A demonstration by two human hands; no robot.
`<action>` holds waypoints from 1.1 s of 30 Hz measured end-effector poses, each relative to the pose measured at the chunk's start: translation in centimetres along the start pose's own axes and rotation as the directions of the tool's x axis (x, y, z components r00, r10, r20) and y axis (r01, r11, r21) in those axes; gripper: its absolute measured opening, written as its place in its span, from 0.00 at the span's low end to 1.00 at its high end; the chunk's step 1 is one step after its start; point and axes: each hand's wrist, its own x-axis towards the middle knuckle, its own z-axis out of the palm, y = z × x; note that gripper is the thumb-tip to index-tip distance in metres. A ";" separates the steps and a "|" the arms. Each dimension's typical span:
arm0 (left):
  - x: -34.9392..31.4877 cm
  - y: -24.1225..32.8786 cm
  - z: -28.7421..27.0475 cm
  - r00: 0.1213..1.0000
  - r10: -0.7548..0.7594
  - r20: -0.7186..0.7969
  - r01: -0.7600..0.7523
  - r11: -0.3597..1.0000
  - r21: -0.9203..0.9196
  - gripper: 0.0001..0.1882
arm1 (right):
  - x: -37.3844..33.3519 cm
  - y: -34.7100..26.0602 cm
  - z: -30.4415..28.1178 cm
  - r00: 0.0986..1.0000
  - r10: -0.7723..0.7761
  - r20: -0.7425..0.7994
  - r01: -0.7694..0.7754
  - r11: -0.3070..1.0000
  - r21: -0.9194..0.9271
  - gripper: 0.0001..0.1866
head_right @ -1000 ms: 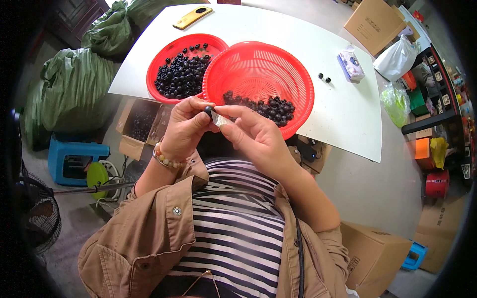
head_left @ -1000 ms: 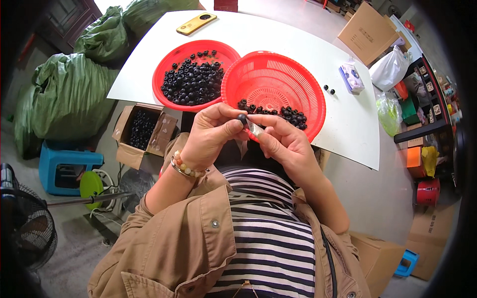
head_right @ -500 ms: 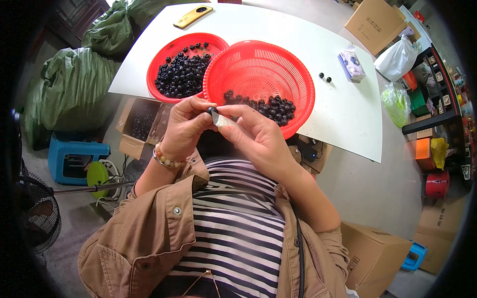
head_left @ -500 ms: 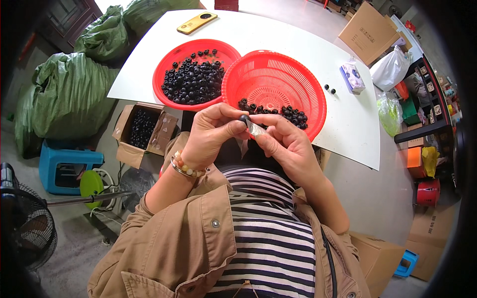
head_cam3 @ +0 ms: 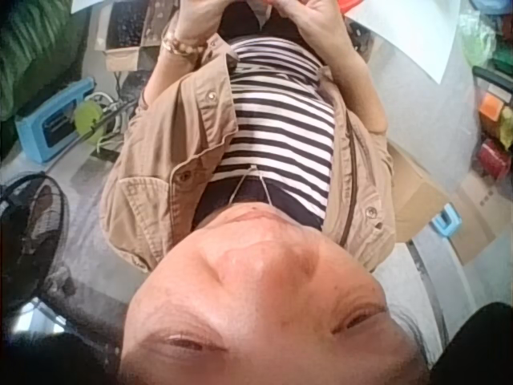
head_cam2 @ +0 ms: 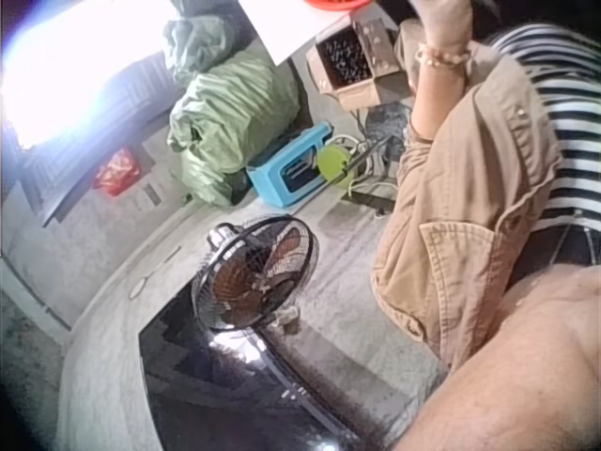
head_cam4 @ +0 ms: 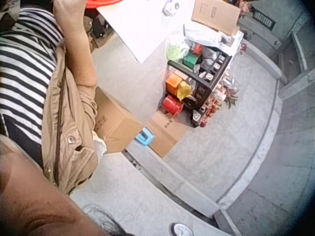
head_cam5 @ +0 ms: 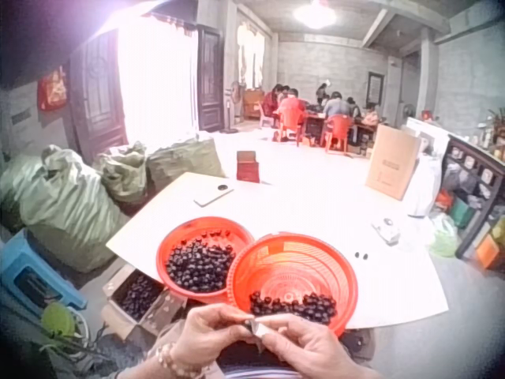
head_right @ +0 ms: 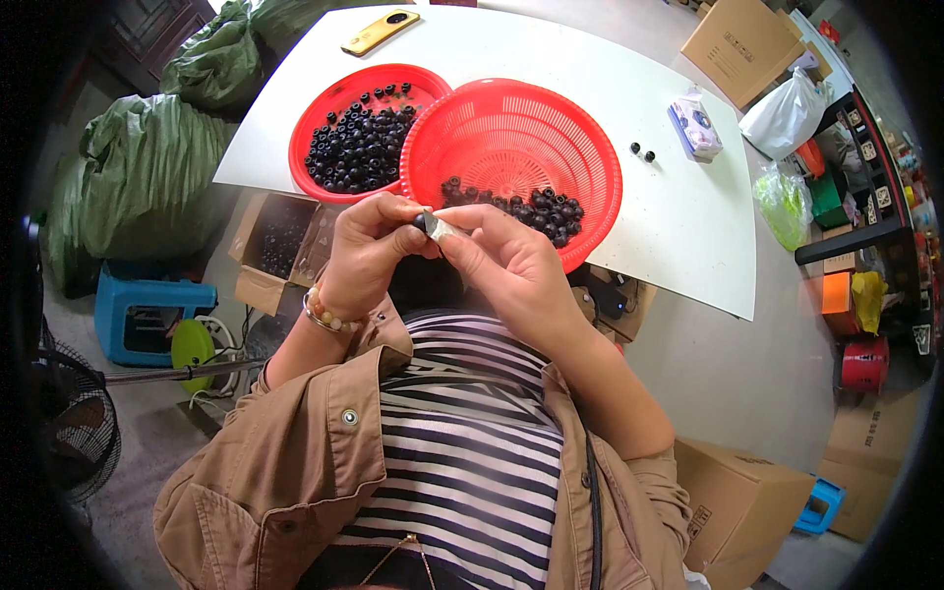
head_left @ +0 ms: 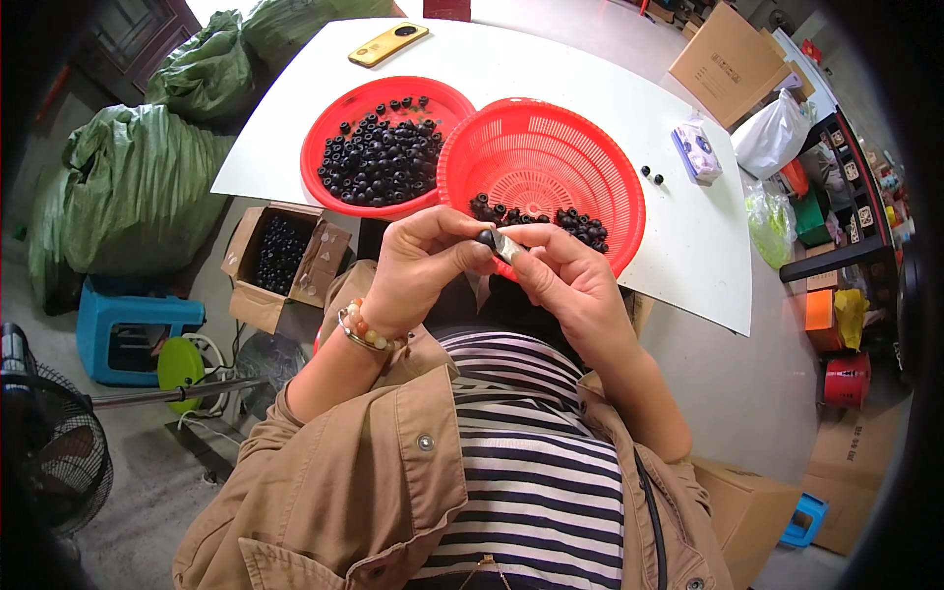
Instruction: The recorder is peeling small black fruits and putting the peeled fruit and skins into different containers.
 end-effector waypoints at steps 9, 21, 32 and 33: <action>0.2 0.1 -0.2 0.996 -0.090 0.019 0.092 0.982 -0.168 0.06 | 0.1 -0.4 -0.3 0.990 0.140 -0.029 -0.135 0.984 0.117 0.14; -0.3 0.1 0.3 0.991 -0.117 0.059 0.119 0.992 -0.033 0.06 | 1.1 0.2 0.4 0.997 0.060 -0.050 -0.055 0.994 0.090 0.13; 2.2 3.4 -4.2 0.940 0.168 -0.296 -0.124 0.979 0.162 0.07 | 1.4 0.6 -1.4 0.976 0.018 -0.218 -0.035 0.997 -0.074 0.11; 2.6 3.7 -5.6 0.899 0.194 -0.392 -0.112 0.968 0.222 0.07 | 1.4 0.8 -1.4 0.976 0.009 -0.215 -0.029 0.996 -0.089 0.11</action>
